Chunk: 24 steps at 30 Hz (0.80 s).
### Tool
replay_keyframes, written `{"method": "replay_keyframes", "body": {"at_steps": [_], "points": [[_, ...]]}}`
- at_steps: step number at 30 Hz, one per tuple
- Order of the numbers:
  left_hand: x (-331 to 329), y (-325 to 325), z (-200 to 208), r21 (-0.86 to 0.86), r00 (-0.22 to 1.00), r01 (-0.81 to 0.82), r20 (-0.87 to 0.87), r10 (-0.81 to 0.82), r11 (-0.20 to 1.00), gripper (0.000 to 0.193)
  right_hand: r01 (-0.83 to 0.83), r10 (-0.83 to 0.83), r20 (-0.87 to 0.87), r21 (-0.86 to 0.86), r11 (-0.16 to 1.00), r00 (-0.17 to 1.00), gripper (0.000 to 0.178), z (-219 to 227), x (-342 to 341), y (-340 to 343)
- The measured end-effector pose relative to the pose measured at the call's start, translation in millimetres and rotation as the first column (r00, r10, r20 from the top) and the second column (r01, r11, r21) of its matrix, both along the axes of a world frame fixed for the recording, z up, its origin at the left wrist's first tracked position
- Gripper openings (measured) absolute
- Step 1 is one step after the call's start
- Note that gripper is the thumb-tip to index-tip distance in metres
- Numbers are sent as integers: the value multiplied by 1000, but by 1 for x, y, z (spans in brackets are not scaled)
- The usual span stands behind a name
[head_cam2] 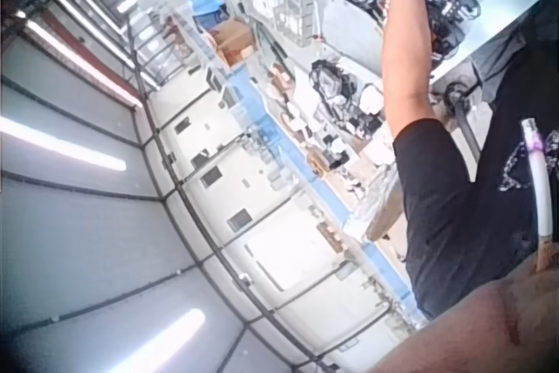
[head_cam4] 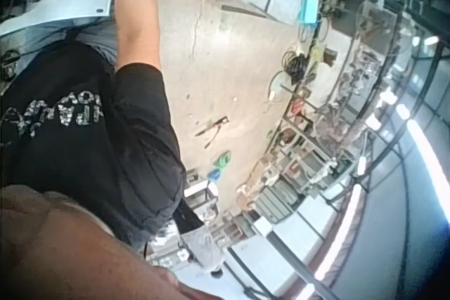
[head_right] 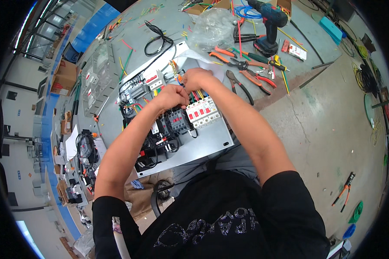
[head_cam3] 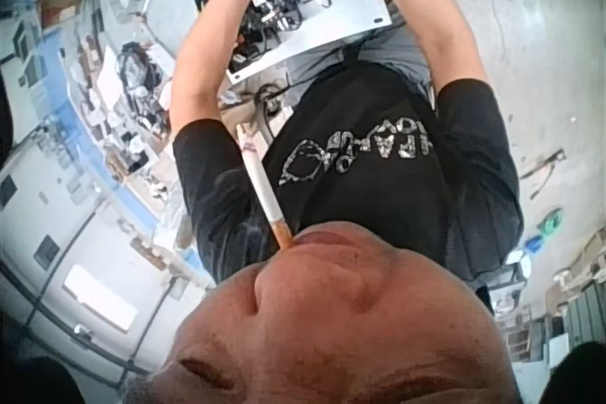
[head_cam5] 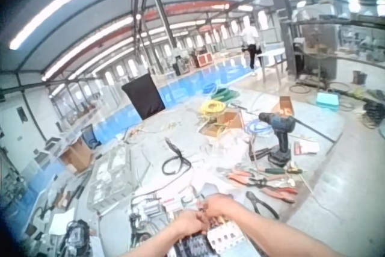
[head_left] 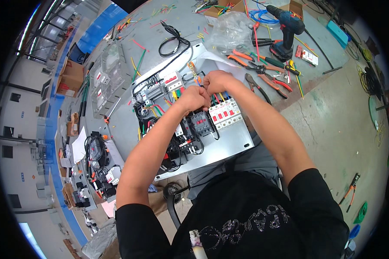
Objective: The person strips insulation from multiple colored wires using pliers and inserts them into terminals on an electrical panel. They then use a power drill to tighten the terminal screws, securing the wires in place.
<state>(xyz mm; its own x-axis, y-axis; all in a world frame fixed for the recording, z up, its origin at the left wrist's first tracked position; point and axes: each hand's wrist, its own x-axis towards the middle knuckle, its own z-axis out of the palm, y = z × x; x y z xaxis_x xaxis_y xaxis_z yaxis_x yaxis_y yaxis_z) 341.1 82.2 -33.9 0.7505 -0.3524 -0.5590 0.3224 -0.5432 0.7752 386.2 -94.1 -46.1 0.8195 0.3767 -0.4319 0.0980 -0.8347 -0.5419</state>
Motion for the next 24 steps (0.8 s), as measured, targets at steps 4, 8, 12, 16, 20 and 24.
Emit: {"method": "replay_keyframes", "body": {"at_steps": [4, 8, 12, 16, 20, 24], "points": [[1, -4, 6, 5, 997, 70, 23, -70, 998, 12, 4, -6, 6, 281, 960, 1000, 37, -2, 1, -24], [1, 15, 22, 130, 991, 48, 117, -63, 990, 26, 8, -117, 149, 586, 810, 982, 36, 15, -33, -60], [13, 17, 12, 217, 979, 95, 156, -131, 971, 21, 217, -288, 33, 577, 787, 957, 37, 26, -91, -99], [15, -2, 6, 327, 881, 207, 346, -321, 922, 18, 186, -294, 87, 600, 778, 952, 37, -7, -127, -104], [17, 4, 6, 393, 841, 256, 359, -404, 883, 14, 157, -380, 191, 681, 715, 905, 38, -14, -142, -94], [16, -2, 22, 465, 856, 237, 315, -410, 853, 21, 318, -672, 202, 761, 566, 713, 37, 10, -122, -149]]}}
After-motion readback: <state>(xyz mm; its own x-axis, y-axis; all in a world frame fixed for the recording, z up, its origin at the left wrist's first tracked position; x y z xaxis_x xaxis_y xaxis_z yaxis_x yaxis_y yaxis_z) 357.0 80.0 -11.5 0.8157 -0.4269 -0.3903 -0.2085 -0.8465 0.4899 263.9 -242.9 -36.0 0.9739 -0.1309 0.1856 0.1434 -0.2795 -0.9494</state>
